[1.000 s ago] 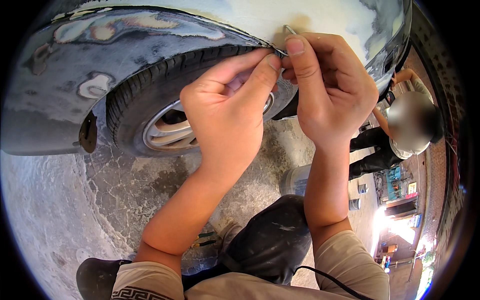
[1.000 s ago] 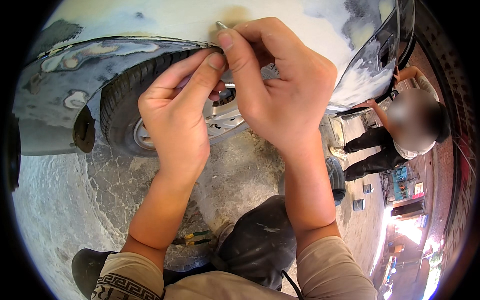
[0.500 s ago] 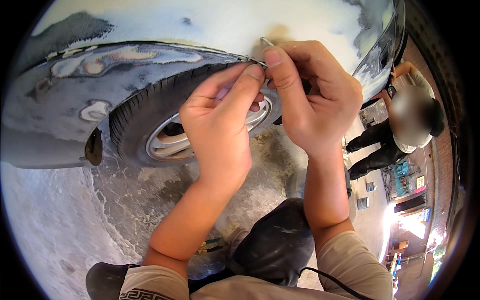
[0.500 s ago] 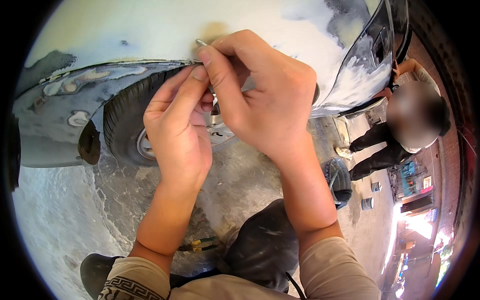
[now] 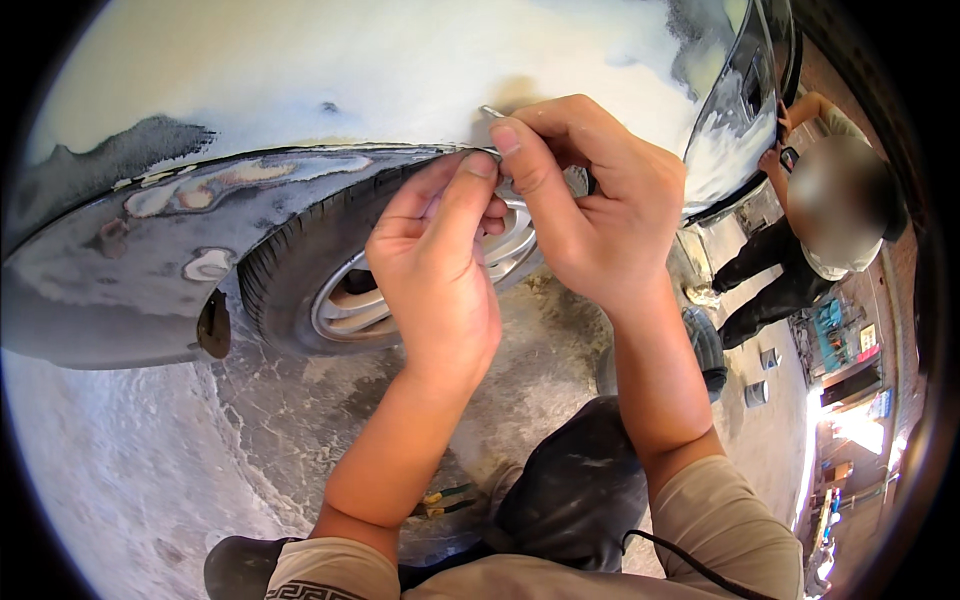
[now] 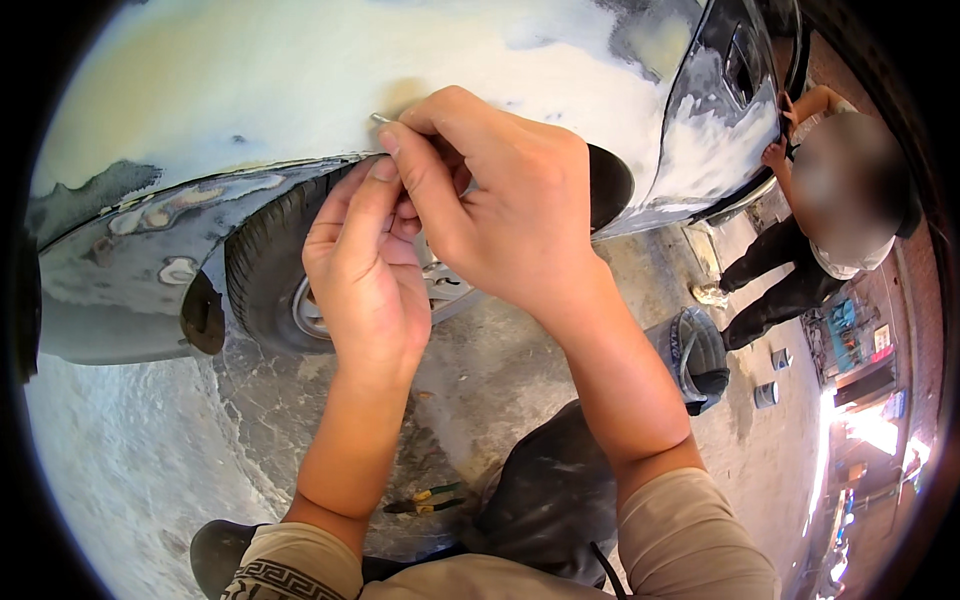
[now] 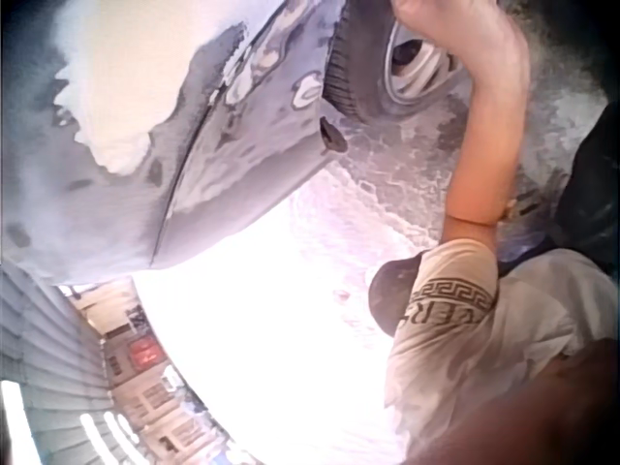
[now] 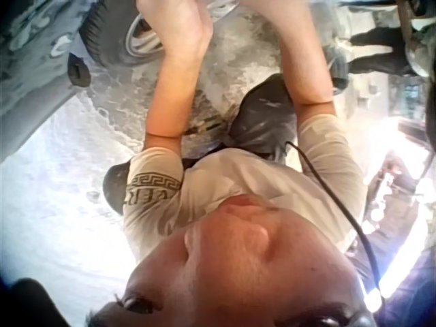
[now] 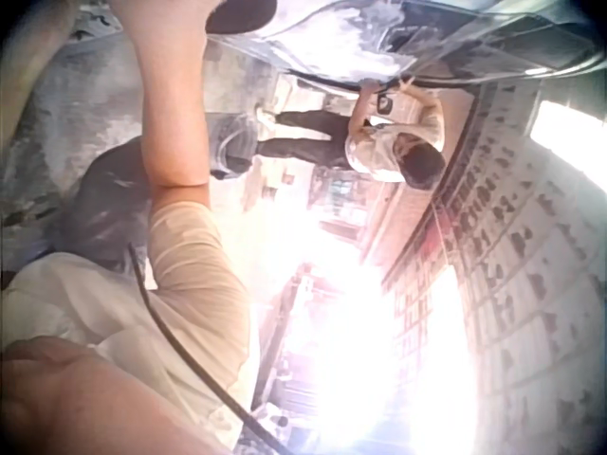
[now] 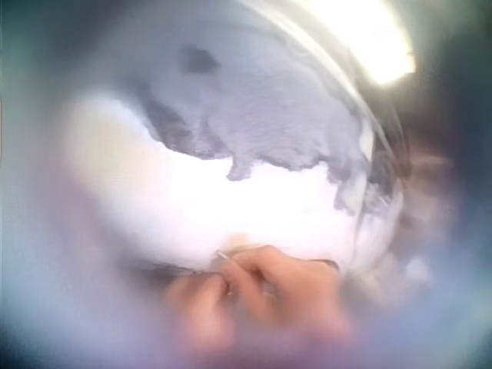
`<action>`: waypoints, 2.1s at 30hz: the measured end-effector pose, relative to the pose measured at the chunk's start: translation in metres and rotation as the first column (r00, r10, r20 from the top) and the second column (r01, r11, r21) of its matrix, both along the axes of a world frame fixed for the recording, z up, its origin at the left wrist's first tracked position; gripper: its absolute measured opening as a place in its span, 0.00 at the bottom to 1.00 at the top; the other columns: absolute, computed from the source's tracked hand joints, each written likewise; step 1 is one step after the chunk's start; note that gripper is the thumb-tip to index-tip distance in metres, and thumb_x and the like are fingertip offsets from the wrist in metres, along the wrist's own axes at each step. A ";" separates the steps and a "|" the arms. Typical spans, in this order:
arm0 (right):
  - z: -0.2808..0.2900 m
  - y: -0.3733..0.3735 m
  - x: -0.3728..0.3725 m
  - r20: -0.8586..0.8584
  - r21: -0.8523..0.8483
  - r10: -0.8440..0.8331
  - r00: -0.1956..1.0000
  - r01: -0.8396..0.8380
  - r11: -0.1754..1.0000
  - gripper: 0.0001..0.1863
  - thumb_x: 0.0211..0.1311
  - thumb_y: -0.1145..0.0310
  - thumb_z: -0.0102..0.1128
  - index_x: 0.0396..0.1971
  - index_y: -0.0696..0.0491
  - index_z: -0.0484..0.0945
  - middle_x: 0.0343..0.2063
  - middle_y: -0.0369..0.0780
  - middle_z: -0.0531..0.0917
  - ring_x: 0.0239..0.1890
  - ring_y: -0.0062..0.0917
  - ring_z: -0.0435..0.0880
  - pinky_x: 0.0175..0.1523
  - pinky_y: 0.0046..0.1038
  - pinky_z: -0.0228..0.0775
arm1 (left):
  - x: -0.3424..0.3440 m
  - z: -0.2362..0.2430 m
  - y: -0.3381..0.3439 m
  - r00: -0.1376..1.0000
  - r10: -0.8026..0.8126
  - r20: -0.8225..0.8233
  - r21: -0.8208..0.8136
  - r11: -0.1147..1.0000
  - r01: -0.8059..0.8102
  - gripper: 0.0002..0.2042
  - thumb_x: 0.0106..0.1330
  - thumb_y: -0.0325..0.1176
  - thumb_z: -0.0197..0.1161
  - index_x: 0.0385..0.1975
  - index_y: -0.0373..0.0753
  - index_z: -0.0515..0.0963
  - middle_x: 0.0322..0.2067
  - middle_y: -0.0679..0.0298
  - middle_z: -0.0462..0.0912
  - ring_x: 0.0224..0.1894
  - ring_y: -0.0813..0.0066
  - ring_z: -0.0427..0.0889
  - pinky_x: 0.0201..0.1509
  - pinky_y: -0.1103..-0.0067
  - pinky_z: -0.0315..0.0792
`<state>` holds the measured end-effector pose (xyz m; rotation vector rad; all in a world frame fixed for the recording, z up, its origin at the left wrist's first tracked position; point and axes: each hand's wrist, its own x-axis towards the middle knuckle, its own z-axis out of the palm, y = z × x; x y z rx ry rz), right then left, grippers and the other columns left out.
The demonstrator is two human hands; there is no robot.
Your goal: The person uses pliers to remove a small metal pin from a car's side mirror and then from the rear wheel area. They then walk to the front of the car and use their hands to press and adjust a section of the front bumper near the wheel arch.
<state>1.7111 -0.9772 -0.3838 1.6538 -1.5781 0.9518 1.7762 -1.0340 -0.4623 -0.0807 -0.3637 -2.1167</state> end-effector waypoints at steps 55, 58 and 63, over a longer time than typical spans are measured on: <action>0.006 0.053 -0.064 0.123 0.012 -0.046 0.991 0.045 0.999 0.02 0.61 0.78 0.68 0.32 0.60 0.84 0.23 0.39 0.87 0.22 0.18 0.85 0.29 0.18 0.75 | -0.063 0.011 0.040 0.990 0.057 0.125 -0.133 0.990 -0.040 0.07 0.69 0.25 0.68 0.42 0.30 0.84 0.34 0.64 0.86 0.31 0.83 0.75 0.36 0.83 0.69; 0.001 0.049 -0.071 0.141 -0.095 -0.016 0.990 0.029 0.995 0.05 0.59 0.72 0.69 0.27 0.54 0.82 0.16 0.37 0.80 0.15 0.25 0.79 0.22 0.23 0.68 | -0.066 0.012 0.043 0.992 0.046 0.121 -0.133 0.991 -0.030 0.07 0.69 0.25 0.67 0.42 0.30 0.84 0.34 0.64 0.86 0.30 0.83 0.75 0.36 0.83 0.69; -0.001 0.053 -0.081 0.119 -0.135 -0.012 0.993 0.028 0.990 0.05 0.58 0.72 0.69 0.27 0.54 0.82 0.16 0.37 0.80 0.15 0.24 0.79 0.22 0.22 0.68 | -0.075 0.010 0.047 0.991 0.036 0.125 -0.145 0.989 -0.018 0.07 0.69 0.25 0.67 0.43 0.30 0.84 0.34 0.64 0.86 0.30 0.83 0.76 0.36 0.83 0.69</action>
